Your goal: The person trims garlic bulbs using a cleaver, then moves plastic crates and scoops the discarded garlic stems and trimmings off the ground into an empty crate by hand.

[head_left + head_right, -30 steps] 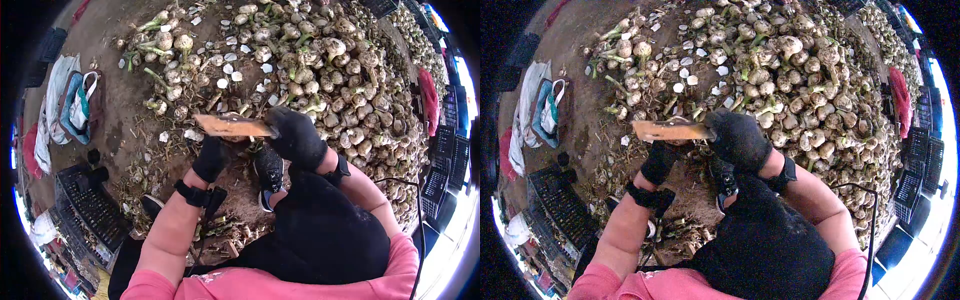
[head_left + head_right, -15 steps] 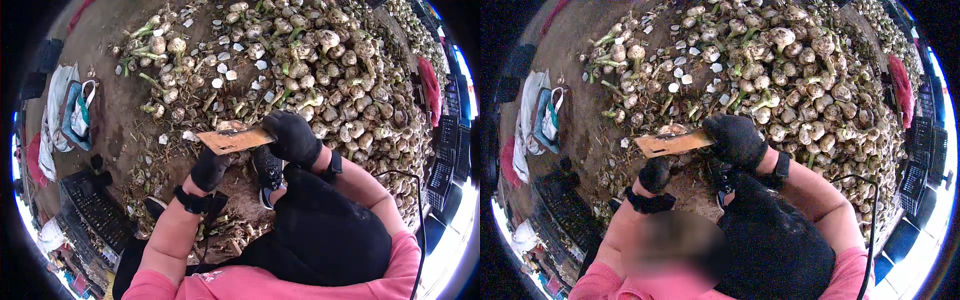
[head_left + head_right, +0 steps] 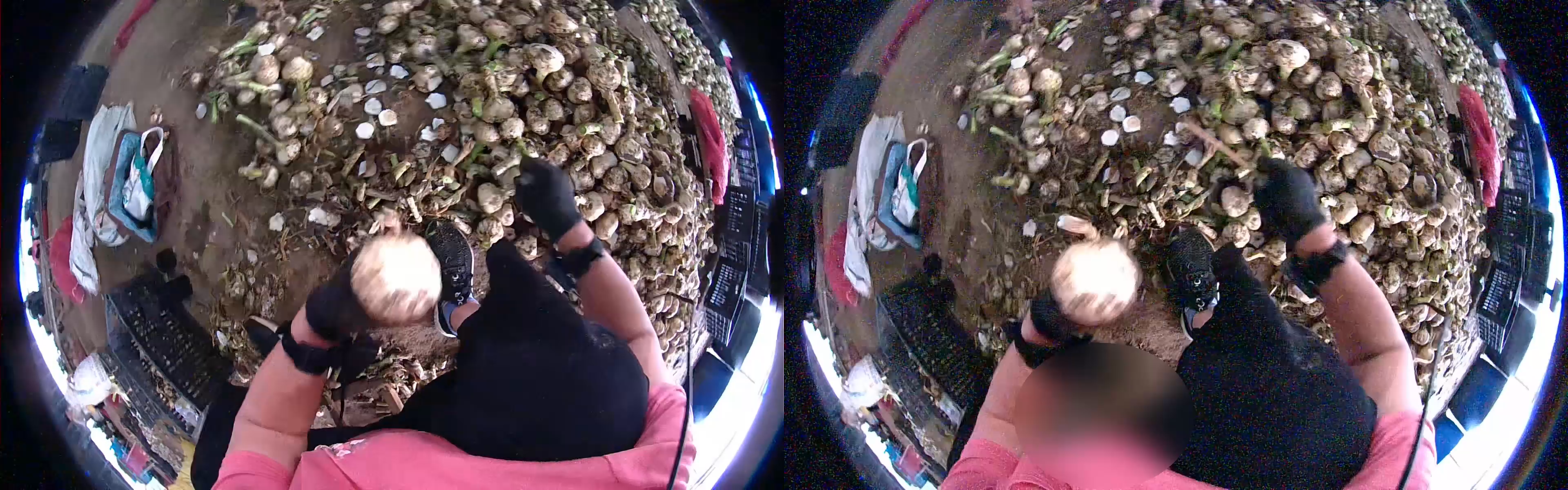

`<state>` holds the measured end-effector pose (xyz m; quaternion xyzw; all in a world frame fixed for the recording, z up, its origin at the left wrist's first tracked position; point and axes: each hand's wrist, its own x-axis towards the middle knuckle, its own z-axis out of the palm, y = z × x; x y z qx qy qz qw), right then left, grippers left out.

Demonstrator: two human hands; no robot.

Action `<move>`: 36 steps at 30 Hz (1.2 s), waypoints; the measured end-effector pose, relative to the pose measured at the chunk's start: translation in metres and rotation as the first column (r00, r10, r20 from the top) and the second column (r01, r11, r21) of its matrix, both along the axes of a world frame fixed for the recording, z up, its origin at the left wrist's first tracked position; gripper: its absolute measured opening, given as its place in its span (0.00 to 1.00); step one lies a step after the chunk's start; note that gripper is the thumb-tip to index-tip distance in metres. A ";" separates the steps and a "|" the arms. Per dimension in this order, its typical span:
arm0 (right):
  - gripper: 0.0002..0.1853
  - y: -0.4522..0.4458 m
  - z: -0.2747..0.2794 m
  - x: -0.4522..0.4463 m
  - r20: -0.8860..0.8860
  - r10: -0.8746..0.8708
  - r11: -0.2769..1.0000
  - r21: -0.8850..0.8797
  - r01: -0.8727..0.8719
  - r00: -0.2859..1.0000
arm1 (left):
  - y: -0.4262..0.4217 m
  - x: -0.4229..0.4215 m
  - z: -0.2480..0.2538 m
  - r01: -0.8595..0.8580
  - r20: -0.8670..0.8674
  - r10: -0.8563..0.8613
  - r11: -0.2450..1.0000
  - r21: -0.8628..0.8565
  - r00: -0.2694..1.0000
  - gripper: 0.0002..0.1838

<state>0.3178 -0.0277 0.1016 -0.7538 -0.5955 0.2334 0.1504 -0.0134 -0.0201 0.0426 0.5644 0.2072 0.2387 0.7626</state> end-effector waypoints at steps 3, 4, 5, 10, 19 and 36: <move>0.12 0.002 0.013 -0.027 -0.554 -0.030 0.976 0.161 0.143 0.832 | 0.034 0.015 0.062 -0.027 -0.040 0.017 0.962 -0.270 0.999 0.37; 0.15 0.005 0.014 -0.042 -0.668 0.004 0.997 0.057 0.045 0.744 | 0.040 0.021 0.060 -0.036 -0.042 0.024 0.949 -0.314 0.999 0.35; 0.16 0.009 0.022 -0.057 -0.702 0.127 0.992 0.099 -0.081 0.701 | 0.042 0.027 0.059 -0.042 -0.053 0.024 0.927 -0.374 0.998 0.34; 0.19 0.012 0.018 -0.078 -0.912 -0.244 0.951 -0.291 -0.101 0.330 | 0.038 0.033 0.038 0.016 -0.415 0.350 0.748 0.663 0.840 0.28; 0.12 0.027 0.037 -0.073 -0.430 0.114 0.992 0.093 -0.081 0.896 | 0.036 0.043 0.057 -0.168 -0.256 0.188 0.981 0.098 0.948 0.24; 0.20 -0.008 0.052 -0.058 -0.660 -0.074 0.992 0.029 0.124 0.748 | 0.045 0.049 0.052 -0.067 -0.262 0.036 0.992 -0.110 0.964 0.32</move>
